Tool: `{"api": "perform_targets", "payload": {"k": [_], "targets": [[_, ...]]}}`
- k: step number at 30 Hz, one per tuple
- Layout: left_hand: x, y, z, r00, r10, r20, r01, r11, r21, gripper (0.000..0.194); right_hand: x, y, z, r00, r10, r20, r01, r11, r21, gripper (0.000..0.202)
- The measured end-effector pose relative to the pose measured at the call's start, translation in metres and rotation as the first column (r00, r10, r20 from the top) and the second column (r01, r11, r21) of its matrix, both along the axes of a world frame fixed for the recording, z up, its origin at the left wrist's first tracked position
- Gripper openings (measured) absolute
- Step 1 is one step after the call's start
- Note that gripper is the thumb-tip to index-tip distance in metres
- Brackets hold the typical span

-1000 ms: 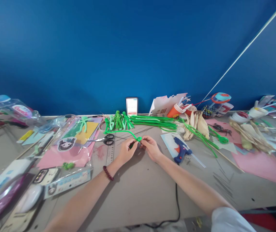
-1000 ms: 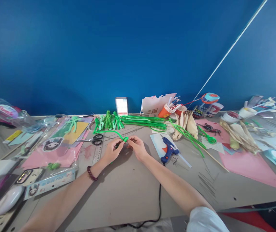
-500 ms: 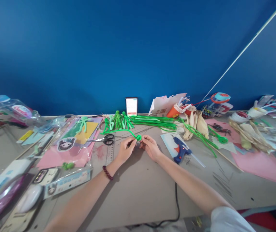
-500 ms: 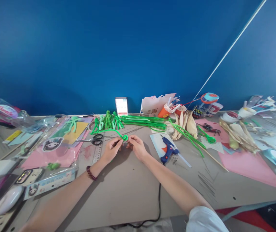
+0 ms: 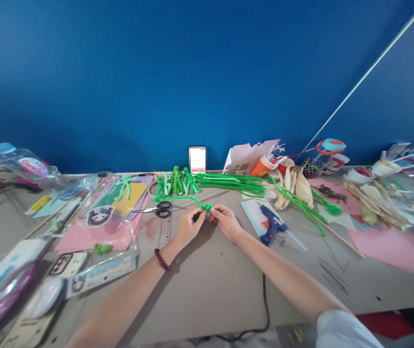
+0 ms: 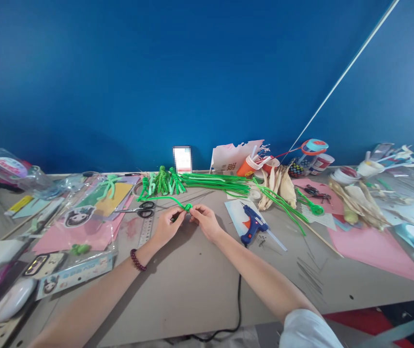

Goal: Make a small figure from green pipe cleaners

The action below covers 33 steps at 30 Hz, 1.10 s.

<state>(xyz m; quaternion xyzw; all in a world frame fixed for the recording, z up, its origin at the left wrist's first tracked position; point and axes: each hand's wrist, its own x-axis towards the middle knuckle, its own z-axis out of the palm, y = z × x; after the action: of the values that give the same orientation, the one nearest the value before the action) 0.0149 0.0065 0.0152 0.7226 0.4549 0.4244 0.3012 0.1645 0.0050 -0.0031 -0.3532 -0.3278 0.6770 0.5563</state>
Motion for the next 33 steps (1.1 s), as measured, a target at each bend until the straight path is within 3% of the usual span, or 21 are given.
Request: {"api": "perform_targets", "payload": {"k": [16, 24, 27, 33], "targets": [[0.0, 0.0, 0.002, 1.0, -0.016, 0.018, 0.017, 0.998, -0.061, 0.025, 0.0, 0.002, -0.005, 1.0, -0.016, -0.008, 0.016, 1.0, -0.012, 0.024], [0.003, 0.003, -0.003, 0.935, -0.038, 0.353, 0.142, 0.951, -0.276, 0.028, -0.003, 0.0, -0.004, 0.998, -0.056, 0.012, 0.056, 0.998, 0.021, 0.024], [0.004, 0.006, -0.006, 0.876, 0.044, 0.481, 0.173, 0.901, -0.398, 0.028, -0.004, 0.0, -0.003, 0.999, -0.052, -0.007, 0.052, 0.998, 0.023, 0.024], [0.004, 0.009, -0.004, 0.808, 0.118, 0.578, 0.23, 0.84, -0.492, 0.022, -0.004, 0.0, -0.003, 0.998, -0.057, 0.015, 0.057, 0.998, 0.011, 0.026]]}}
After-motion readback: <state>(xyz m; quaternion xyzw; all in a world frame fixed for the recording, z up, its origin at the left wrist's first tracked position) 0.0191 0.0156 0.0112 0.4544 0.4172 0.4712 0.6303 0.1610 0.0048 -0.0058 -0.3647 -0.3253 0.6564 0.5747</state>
